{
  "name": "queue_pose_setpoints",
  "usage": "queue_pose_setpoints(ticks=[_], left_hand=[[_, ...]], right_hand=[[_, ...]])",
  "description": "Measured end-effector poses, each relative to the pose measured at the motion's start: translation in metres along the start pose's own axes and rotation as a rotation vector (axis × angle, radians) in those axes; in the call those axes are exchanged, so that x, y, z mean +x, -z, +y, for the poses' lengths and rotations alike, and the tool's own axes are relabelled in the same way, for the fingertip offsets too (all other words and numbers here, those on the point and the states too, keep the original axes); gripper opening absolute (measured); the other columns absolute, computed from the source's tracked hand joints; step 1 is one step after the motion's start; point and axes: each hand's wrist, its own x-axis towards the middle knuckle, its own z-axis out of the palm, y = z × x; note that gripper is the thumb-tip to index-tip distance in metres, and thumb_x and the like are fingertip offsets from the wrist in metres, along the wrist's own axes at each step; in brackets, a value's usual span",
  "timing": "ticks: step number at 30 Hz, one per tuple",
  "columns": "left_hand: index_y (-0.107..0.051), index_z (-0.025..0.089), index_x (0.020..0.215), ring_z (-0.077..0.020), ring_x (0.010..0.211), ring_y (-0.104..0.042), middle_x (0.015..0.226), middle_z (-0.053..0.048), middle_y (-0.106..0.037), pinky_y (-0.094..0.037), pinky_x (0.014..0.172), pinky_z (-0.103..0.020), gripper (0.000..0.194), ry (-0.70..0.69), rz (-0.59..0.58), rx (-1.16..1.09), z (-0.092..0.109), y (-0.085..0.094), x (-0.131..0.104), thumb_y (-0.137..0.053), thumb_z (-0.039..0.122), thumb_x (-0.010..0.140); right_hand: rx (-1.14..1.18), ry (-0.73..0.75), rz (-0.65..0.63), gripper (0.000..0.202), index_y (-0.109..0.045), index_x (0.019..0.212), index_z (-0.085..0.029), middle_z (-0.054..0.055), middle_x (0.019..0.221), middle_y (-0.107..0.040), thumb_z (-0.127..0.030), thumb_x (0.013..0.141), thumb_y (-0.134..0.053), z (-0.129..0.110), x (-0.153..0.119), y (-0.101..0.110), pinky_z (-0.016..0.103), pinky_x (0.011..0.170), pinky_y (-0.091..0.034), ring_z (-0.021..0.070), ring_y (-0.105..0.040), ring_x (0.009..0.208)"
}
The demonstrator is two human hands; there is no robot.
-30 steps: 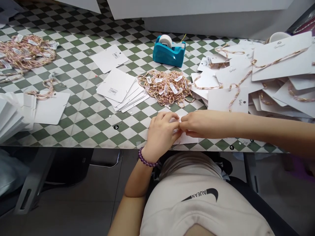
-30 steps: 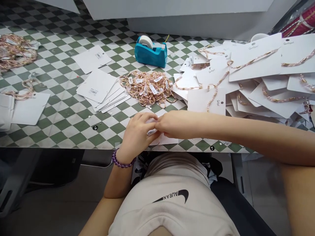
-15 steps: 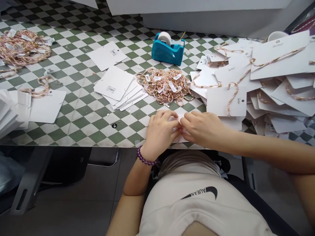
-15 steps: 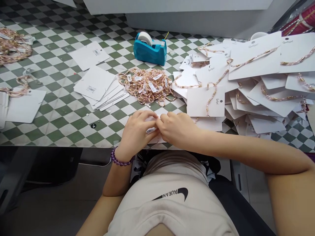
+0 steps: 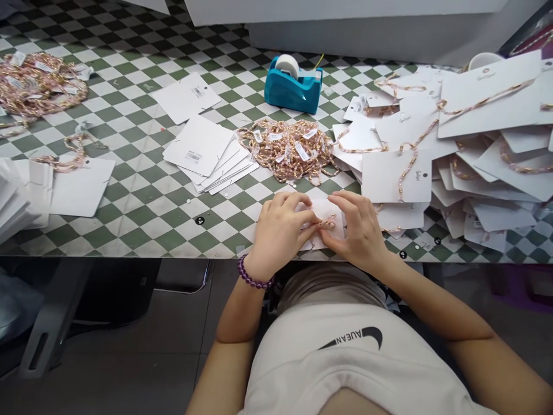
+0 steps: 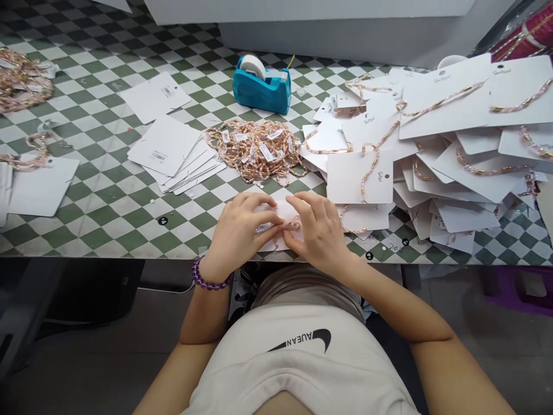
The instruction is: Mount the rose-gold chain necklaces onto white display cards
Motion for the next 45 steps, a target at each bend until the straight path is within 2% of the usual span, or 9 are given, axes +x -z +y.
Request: queue_pose_setpoints(ticks=[7, 14, 20, 26, 30, 34, 39, 42, 45], left_hand=[[-0.074, 0.029, 0.093, -0.026, 0.114, -0.052, 0.121, -0.003, -0.065, -0.044, 0.086, -0.041, 0.019, -0.016, -0.032, 0.005, -0.003, 0.002, -0.002, -0.057, 0.038, 0.095], [-0.074, 0.028, 0.097, -0.0267, 0.115, -0.052, 0.122, -0.003, -0.064, -0.046, 0.091, -0.042, 0.019, -0.018, -0.067, 0.012, -0.002, 0.004, -0.002, -0.056, 0.033, 0.095], [-0.075, 0.028, 0.097, -0.0258, 0.113, -0.055, 0.12, -0.003, -0.066, -0.048, 0.09, -0.041, 0.015, -0.007, -0.032, 0.002, 0.0, 0.003, -0.003, -0.061, 0.033, 0.093], [-0.075, 0.027, 0.094, -0.0226, 0.108, -0.058, 0.116, 0.0, -0.069, -0.051, 0.086, -0.037, 0.012, -0.009, 0.036, 0.009, 0.002, 0.002, -0.004, -0.063, 0.029, 0.092], [-0.075, 0.026, 0.09, -0.0234, 0.109, -0.059, 0.115, 0.0, -0.07, -0.052, 0.085, -0.037, 0.011, 0.021, 0.034, 0.024, 0.006, 0.003, -0.004, -0.064, 0.028, 0.091], [-0.073, 0.023, 0.084, -0.0245, 0.11, -0.059, 0.116, -0.001, -0.069, -0.052, 0.085, -0.039, 0.013, 0.031, 0.016, 0.044, 0.01, 0.005, -0.005, -0.063, 0.026, 0.091], [-0.073, 0.024, 0.087, -0.0255, 0.112, -0.057, 0.12, -0.003, -0.067, -0.052, 0.086, -0.039, 0.014, 0.044, 0.024, 0.068, 0.01, 0.003, -0.005, -0.061, 0.029, 0.092], [-0.073, 0.025, 0.087, -0.0254, 0.112, -0.057, 0.12, -0.003, -0.067, -0.051, 0.087, -0.04, 0.014, 0.043, 0.022, 0.065, 0.01, 0.003, -0.005, -0.062, 0.031, 0.092], [-0.074, 0.025, 0.087, -0.0253, 0.113, -0.056, 0.12, -0.002, -0.067, -0.05, 0.087, -0.039, 0.014, 0.041, 0.016, 0.055, 0.01, 0.003, -0.005, -0.062, 0.031, 0.092]], right_hand=[[0.134, 0.065, 0.049, 0.033, -0.052, 0.111, -0.021, 0.006, 0.097, -0.068, -0.014, 0.082, -0.066, 0.003, -0.001, -0.006, 0.04, 0.092, -0.053, 0.0252, -0.063, 0.103], [0.192, 0.067, 0.027, 0.032, -0.048, 0.111, -0.021, 0.004, 0.093, -0.068, -0.011, 0.084, -0.062, -0.001, 0.0, -0.006, 0.033, 0.08, -0.053, 0.0188, -0.064, 0.087], [0.18, 0.021, 0.0, 0.026, -0.049, 0.108, -0.02, 0.003, 0.087, -0.068, -0.013, 0.085, -0.06, -0.003, 0.001, -0.005, 0.029, 0.074, -0.052, 0.0167, -0.065, 0.079], [0.234, -0.019, -0.127, 0.02, -0.054, 0.103, -0.02, 0.004, 0.086, -0.07, -0.012, 0.085, -0.057, -0.001, 0.009, 0.004, 0.031, 0.074, -0.052, 0.018, -0.066, 0.079], [0.355, -0.101, -0.228, 0.018, -0.057, 0.103, -0.02, 0.004, 0.09, -0.071, -0.015, 0.086, -0.058, 0.003, 0.014, 0.01, 0.031, 0.074, -0.053, 0.0176, -0.068, 0.081], [0.439, -0.189, -0.242, 0.015, -0.058, 0.101, -0.02, 0.003, 0.093, -0.071, -0.017, 0.086, -0.06, 0.005, 0.015, 0.01, 0.026, 0.072, -0.052, 0.0149, -0.069, 0.082], [0.432, -0.304, -0.302, 0.013, -0.057, 0.096, -0.019, 0.002, 0.086, -0.069, -0.018, 0.084, -0.06, -0.001, 0.024, 0.012, 0.024, 0.067, -0.049, 0.0137, -0.067, 0.076], [0.483, -0.389, -0.419, 0.018, -0.055, 0.1, -0.019, 0.0, 0.078, -0.067, -0.02, 0.082, -0.061, 0.001, 0.036, 0.017, 0.024, 0.064, -0.047, 0.0133, -0.064, 0.07], [0.609, -0.466, -0.612, 0.027, -0.052, 0.107, -0.019, -0.001, 0.076, -0.069, -0.022, 0.082, -0.061, 0.009, 0.05, 0.023, 0.024, 0.064, -0.047, 0.0139, -0.066, 0.07]])
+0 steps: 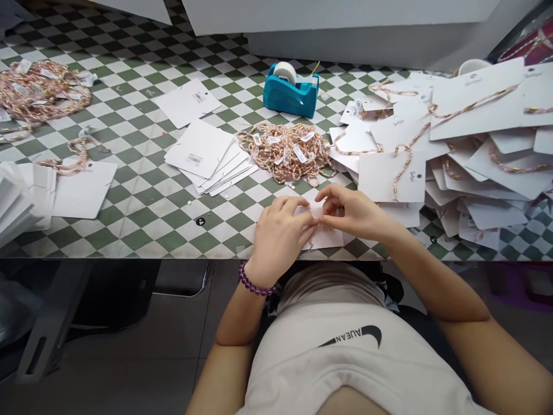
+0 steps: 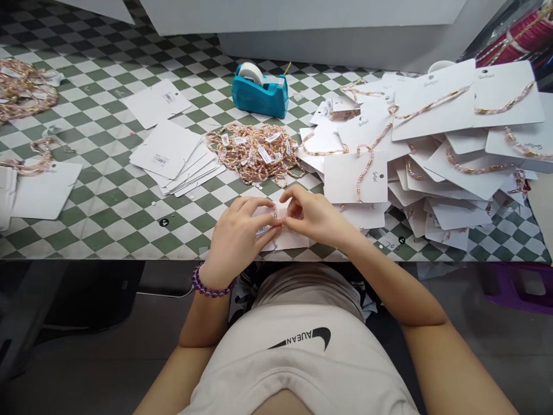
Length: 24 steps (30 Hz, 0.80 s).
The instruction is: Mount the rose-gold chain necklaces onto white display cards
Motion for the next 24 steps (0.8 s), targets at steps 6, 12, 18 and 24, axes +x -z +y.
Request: queue_pose_setpoints(ticks=[6, 12, 18, 24], left_hand=[[-0.073, 0.024, 0.087, -0.0253, 0.112, -0.056, 0.12, -0.003, -0.068, -0.05, 0.086, -0.04, 0.015, -0.006, -0.011, -0.007, 0.0, 0.002, 0.001, -0.061, 0.03, 0.093], [-0.072, 0.024, 0.086, -0.0237, 0.111, -0.057, 0.12, -0.001, -0.069, -0.05, 0.082, -0.037, 0.012, -0.007, 0.015, -0.009, -0.001, 0.0, 0.0, -0.062, 0.029, 0.092], [-0.07, 0.022, 0.084, -0.0224, 0.109, -0.059, 0.117, 0.0, -0.071, -0.05, 0.077, -0.035, 0.009, -0.022, 0.046, 0.007, -0.001, 0.0, -0.001, -0.065, 0.027, 0.09], [-0.071, 0.023, 0.087, -0.0238, 0.11, -0.059, 0.119, 0.0, -0.07, -0.05, 0.076, -0.036, 0.007, -0.01, 0.028, 0.011, 0.0, 0.001, -0.001, -0.066, 0.027, 0.089]], right_hand=[[-0.067, 0.006, -0.128, 0.024, -0.053, 0.103, -0.019, -0.002, 0.074, -0.071, -0.016, 0.08, -0.059, -0.004, 0.011, 0.012, 0.023, 0.064, -0.046, 0.0136, -0.068, 0.069], [-0.204, -0.012, -0.111, 0.023, -0.056, 0.101, -0.02, -0.003, 0.076, -0.07, -0.019, 0.079, -0.061, -0.002, 0.012, 0.007, 0.021, 0.06, -0.041, 0.0126, -0.065, 0.07], [-0.259, -0.058, -0.199, 0.023, -0.058, 0.1, -0.021, -0.004, 0.072, -0.068, -0.023, 0.078, -0.064, -0.008, 0.021, 0.013, 0.02, 0.057, -0.039, 0.0114, -0.061, 0.066], [-0.246, -0.048, -0.301, 0.013, -0.06, 0.088, -0.019, -0.002, 0.069, -0.068, -0.023, 0.077, -0.066, -0.013, 0.033, 0.02, 0.021, 0.053, -0.037, 0.0118, -0.061, 0.061]])
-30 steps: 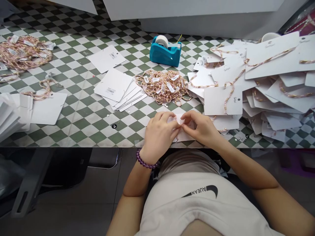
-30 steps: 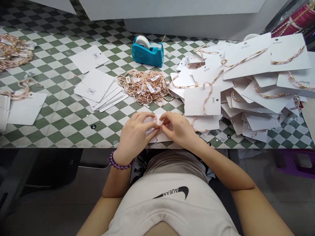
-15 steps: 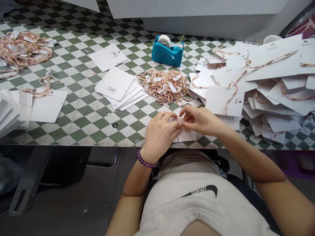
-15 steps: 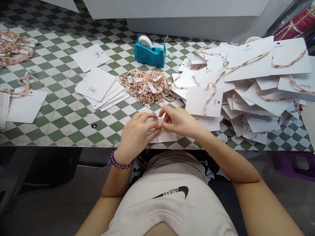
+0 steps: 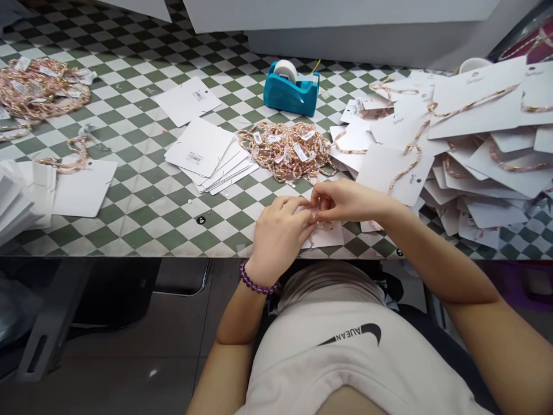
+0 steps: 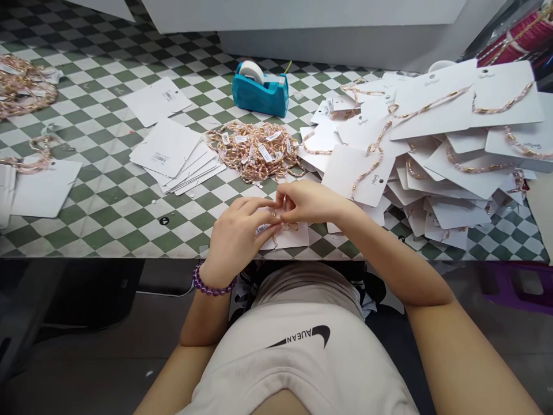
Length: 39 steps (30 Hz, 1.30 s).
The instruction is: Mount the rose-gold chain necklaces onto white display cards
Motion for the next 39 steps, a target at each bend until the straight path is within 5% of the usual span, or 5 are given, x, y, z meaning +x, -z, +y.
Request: queue_pose_setpoints(ticks=[8, 12, 18, 26, 39], left_hand=[[-0.072, 0.025, 0.094, -0.0251, 0.111, -0.056, 0.122, -0.001, -0.068, -0.049, 0.082, -0.039, 0.011, 0.004, -0.039, -0.005, -0.001, 0.001, 0.001, -0.062, 0.029, 0.092], [-0.072, 0.026, 0.094, -0.0248, 0.111, -0.056, 0.121, -0.001, -0.068, -0.048, 0.081, -0.038, 0.01, -0.002, -0.04, -0.004, -0.002, 0.0, 0.001, -0.063, 0.028, 0.091], [-0.07, 0.024, 0.09, -0.0238, 0.113, -0.056, 0.121, 0.0, -0.068, -0.047, 0.086, -0.038, 0.009, 0.002, -0.05, -0.032, -0.003, 0.0, 0.001, -0.061, 0.027, 0.092], [-0.064, 0.021, 0.095, -0.0217, 0.111, -0.057, 0.12, -0.002, -0.068, -0.044, 0.088, -0.036, 0.011, 0.048, -0.062, -0.106, -0.005, -0.002, 0.002, -0.064, 0.031, 0.091], [-0.065, 0.021, 0.094, -0.022, 0.112, -0.056, 0.12, -0.002, -0.068, -0.044, 0.092, -0.037, 0.014, 0.036, -0.066, -0.117, -0.007, 0.0, 0.002, -0.064, 0.035, 0.091]], right_hand=[[-0.054, 0.005, 0.013, 0.009, -0.061, 0.085, -0.02, -0.002, 0.068, -0.066, -0.021, 0.076, -0.063, 0.002, 0.003, 0.0, 0.022, 0.052, -0.034, 0.011, -0.058, 0.059], [-0.177, -0.005, 0.09, 0.017, -0.058, 0.086, -0.02, -0.001, 0.07, -0.064, -0.029, 0.075, -0.067, 0.002, 0.004, -0.006, 0.023, 0.054, -0.032, 0.0122, -0.055, 0.059], [-0.198, -0.057, 0.324, 0.011, -0.057, 0.093, -0.019, -0.001, 0.062, -0.061, -0.027, 0.09, -0.05, 0.002, -0.005, -0.025, 0.026, 0.053, -0.03, 0.0146, -0.05, 0.055], [-0.339, 0.375, 0.715, 0.014, -0.071, 0.093, -0.022, 0.008, 0.103, -0.069, -0.027, 0.093, -0.058, 0.02, -0.04, -0.053, 0.035, 0.082, -0.052, 0.0205, -0.061, 0.094], [-0.606, 0.403, 0.838, 0.009, -0.069, 0.089, -0.022, 0.007, 0.104, -0.069, -0.029, 0.09, -0.062, 0.031, -0.043, -0.064, 0.038, 0.088, -0.047, 0.0243, -0.057, 0.107]])
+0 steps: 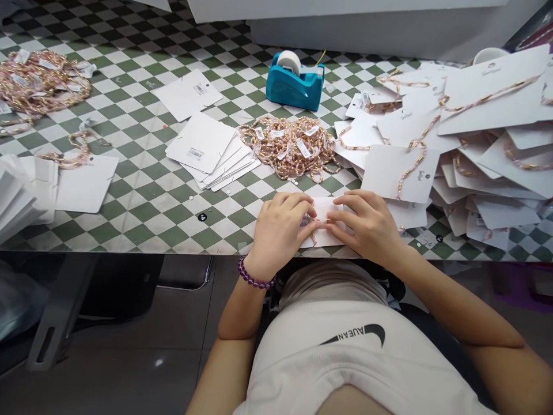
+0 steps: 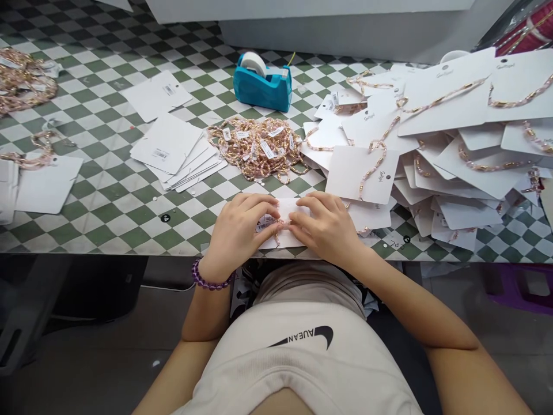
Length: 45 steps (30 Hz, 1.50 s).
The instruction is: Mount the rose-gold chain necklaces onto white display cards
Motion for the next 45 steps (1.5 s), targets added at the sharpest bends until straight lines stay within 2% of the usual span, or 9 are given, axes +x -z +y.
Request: queue_pose_setpoints(ticks=[5, 10, 14, 17, 19, 23, 31, 39, 45], left_hand=[[-0.065, 0.021, 0.093, -0.0219, 0.112, -0.057, 0.12, -0.002, -0.068, -0.043, 0.094, -0.037, 0.016, -0.008, 0.001, -0.014, -0.002, -0.002, 0.001, -0.062, 0.037, 0.092], [-0.065, 0.021, 0.092, -0.0205, 0.111, -0.058, 0.115, -0.002, -0.07, -0.044, 0.097, -0.036, 0.014, -0.082, 0.021, -0.126, -0.013, 0.0, 0.004, -0.062, 0.035, 0.092], [-0.066, 0.02, 0.094, -0.0174, 0.105, -0.063, 0.105, -0.002, -0.072, -0.047, 0.095, -0.033, 0.012, -0.054, 0.173, -0.316, -0.019, 0.004, 0.005, -0.057, 0.029, 0.095], [-0.066, 0.02, 0.091, -0.0169, 0.1, -0.065, 0.1, -0.002, -0.072, -0.049, 0.092, -0.031, 0.011, -0.04, 0.298, -0.345, -0.019, 0.004, 0.006, -0.057, 0.026, 0.094], [-0.066, 0.02, 0.09, -0.0166, 0.097, -0.066, 0.098, -0.002, -0.072, -0.05, 0.09, -0.031, 0.01, -0.038, 0.326, -0.343, -0.019, 0.004, 0.006, -0.058, 0.025, 0.093], [-0.066, 0.02, 0.09, -0.0163, 0.096, -0.066, 0.097, -0.002, -0.072, -0.05, 0.089, -0.031, 0.011, -0.013, 0.341, -0.338, -0.021, 0.002, 0.006, -0.057, 0.025, 0.094], [-0.066, 0.019, 0.089, -0.0162, 0.094, -0.066, 0.096, -0.002, -0.072, -0.05, 0.085, -0.03, 0.011, 0.008, 0.343, -0.314, -0.019, 0.003, 0.007, -0.057, 0.024, 0.094], [-0.065, 0.02, 0.089, -0.0152, 0.092, -0.066, 0.094, -0.001, -0.072, -0.05, 0.085, -0.029, 0.011, 0.014, 0.384, -0.309, -0.019, 0.002, 0.007, -0.056, 0.024, 0.094], [-0.065, 0.021, 0.089, -0.0159, 0.093, -0.066, 0.094, -0.001, -0.072, -0.051, 0.086, -0.03, 0.012, 0.027, 0.385, -0.291, -0.02, 0.003, 0.006, -0.055, 0.025, 0.094]], right_hand=[[-0.013, 0.01, -0.035, 0.017, -0.068, 0.101, -0.02, 0.008, 0.115, -0.067, -0.033, 0.09, -0.064, 0.0, -0.003, -0.004, 0.04, 0.092, -0.046, 0.0266, -0.055, 0.115], [-0.052, 0.023, 0.001, 0.009, -0.069, 0.093, -0.022, 0.003, 0.1, -0.071, -0.03, 0.091, -0.064, -0.005, -0.001, -0.006, 0.035, 0.09, -0.042, 0.0238, -0.055, 0.115], [-0.145, 0.077, -0.021, 0.012, -0.07, 0.088, -0.022, 0.003, 0.104, -0.07, -0.032, 0.091, -0.064, -0.005, 0.005, -0.002, 0.037, 0.091, -0.04, 0.0251, -0.053, 0.118], [-0.116, 0.085, -0.027, 0.015, -0.07, 0.096, -0.02, 0.006, 0.111, -0.069, -0.033, 0.091, -0.064, -0.004, 0.008, 0.0, 0.037, 0.093, -0.041, 0.0252, -0.052, 0.119], [-0.067, 0.079, 0.004, 0.018, -0.07, 0.101, -0.019, 0.006, 0.11, -0.07, -0.033, 0.091, -0.064, -0.005, 0.007, -0.002, 0.036, 0.092, -0.042, 0.0238, -0.054, 0.116], [0.017, 0.061, 0.056, 0.008, -0.07, 0.094, -0.021, 0.001, 0.095, -0.072, -0.027, 0.091, -0.065, -0.009, 0.004, -0.011, 0.032, 0.087, -0.043, 0.0185, -0.057, 0.104], [-0.066, 0.124, 0.063, 0.007, -0.067, 0.088, -0.019, 0.0, 0.083, -0.069, -0.019, 0.092, -0.062, -0.013, 0.003, -0.016, 0.03, 0.083, -0.04, 0.0144, -0.056, 0.087], [-0.076, 0.111, 0.101, 0.004, -0.065, 0.087, -0.017, 0.002, 0.081, -0.068, -0.019, 0.091, -0.064, -0.017, 0.003, -0.017, 0.03, 0.078, -0.04, 0.0155, -0.055, 0.085], [-0.034, 0.003, 0.075, 0.011, -0.067, 0.091, -0.017, 0.005, 0.09, -0.068, -0.028, 0.093, -0.062, -0.017, 0.001, -0.019, 0.032, 0.083, -0.04, 0.0183, -0.053, 0.092]])
